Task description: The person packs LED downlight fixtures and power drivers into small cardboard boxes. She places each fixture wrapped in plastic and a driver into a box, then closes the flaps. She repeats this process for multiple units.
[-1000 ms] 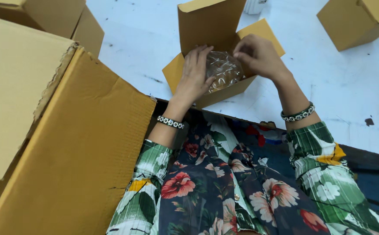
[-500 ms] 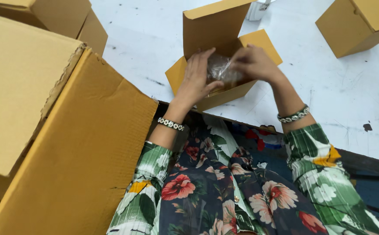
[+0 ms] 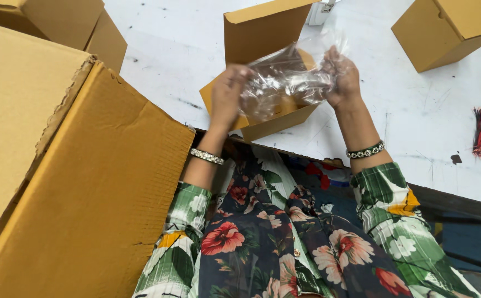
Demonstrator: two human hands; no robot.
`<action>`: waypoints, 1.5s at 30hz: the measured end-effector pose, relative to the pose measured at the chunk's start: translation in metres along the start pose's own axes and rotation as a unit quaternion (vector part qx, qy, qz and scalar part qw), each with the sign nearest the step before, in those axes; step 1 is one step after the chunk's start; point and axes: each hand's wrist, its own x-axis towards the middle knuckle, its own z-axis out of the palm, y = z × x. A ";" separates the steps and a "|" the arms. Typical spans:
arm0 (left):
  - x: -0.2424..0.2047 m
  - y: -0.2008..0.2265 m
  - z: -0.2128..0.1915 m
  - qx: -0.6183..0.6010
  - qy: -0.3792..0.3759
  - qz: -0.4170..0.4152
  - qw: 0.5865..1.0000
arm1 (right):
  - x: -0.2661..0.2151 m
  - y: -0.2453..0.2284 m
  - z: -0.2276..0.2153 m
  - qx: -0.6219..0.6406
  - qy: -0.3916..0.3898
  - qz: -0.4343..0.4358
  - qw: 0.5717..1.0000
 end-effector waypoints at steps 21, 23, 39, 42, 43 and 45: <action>-0.002 0.032 -0.011 0.204 0.135 0.089 0.966 | -0.059 -0.063 0.051 -0.305 -0.016 -0.253 0.918; -0.006 0.036 -0.007 0.181 0.091 0.093 0.975 | -0.059 -0.069 0.046 -0.317 0.005 -0.263 0.911; -0.030 0.069 -0.006 0.058 0.057 0.044 0.996 | -0.082 -0.010 0.117 -0.650 0.028 -0.520 0.554; -0.027 0.087 -0.010 0.169 0.078 0.103 0.977 | -0.082 -0.012 0.132 -0.641 -0.093 -0.418 0.637; -0.024 0.089 -0.008 0.154 0.064 0.067 0.984 | -0.076 -0.011 0.135 -0.668 -0.187 -0.309 0.650; -0.022 0.088 0.000 0.122 0.031 -0.012 0.992 | -0.071 -0.003 0.132 -0.695 -0.292 -0.138 0.642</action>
